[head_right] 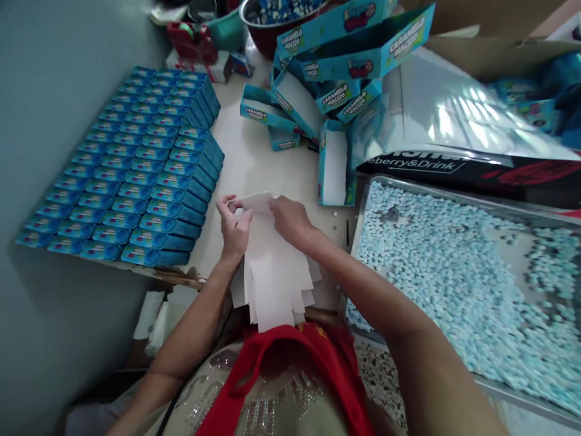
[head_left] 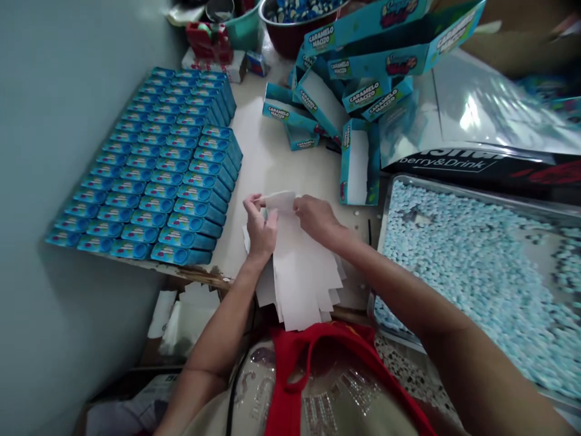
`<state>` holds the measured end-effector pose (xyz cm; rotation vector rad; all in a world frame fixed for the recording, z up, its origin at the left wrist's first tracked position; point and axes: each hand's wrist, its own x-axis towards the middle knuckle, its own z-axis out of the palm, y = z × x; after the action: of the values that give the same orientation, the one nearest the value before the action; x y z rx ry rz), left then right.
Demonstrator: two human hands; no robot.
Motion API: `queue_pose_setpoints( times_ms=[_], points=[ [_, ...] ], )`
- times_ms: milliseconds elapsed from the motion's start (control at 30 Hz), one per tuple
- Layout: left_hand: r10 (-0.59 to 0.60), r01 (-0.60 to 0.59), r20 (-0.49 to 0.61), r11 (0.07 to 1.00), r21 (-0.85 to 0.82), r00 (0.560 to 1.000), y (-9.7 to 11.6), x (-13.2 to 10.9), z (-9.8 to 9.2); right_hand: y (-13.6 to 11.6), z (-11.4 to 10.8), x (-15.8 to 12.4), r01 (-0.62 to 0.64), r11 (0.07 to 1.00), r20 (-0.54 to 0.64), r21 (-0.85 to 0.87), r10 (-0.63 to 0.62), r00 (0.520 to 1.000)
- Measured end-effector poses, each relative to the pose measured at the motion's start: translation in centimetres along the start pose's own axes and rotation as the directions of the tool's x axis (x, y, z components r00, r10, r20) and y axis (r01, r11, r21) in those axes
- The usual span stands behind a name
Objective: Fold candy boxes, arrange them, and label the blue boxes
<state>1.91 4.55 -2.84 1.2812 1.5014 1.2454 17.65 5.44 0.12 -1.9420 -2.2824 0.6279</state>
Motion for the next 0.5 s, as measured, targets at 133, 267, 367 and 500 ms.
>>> queue_pose_setpoints(
  times_ms=[133, 267, 367, 500],
  points=[
    [0.112, -0.112, -0.011, 0.993, 0.022, 0.994, -0.2, -0.5, -0.5, -0.7, 0.3, -0.9, -0.044, 0.991, -0.079, 0.126, 0.055, 0.995],
    [0.122, -0.119, -0.002, 0.976, 0.181, 0.993, 0.9, -1.1, -1.6, 0.5, 0.3, -2.3, -0.078, 0.933, -0.117, 0.352, 0.127, 0.985],
    [0.061, -0.067, 0.028, 0.960, 0.273, 0.998, 1.9, -1.1, -2.0, 2.1, 0.0, -2.6, -0.035, 0.884, -0.079, 0.466, 0.081, 0.994],
    [-0.072, 0.070, 0.013, 0.987, 0.146, 0.997, 2.1, -0.7, -2.2, 3.1, -0.2, -2.4, -0.052, 0.849, -0.022, 0.525, 0.074, 0.997]
  ],
)
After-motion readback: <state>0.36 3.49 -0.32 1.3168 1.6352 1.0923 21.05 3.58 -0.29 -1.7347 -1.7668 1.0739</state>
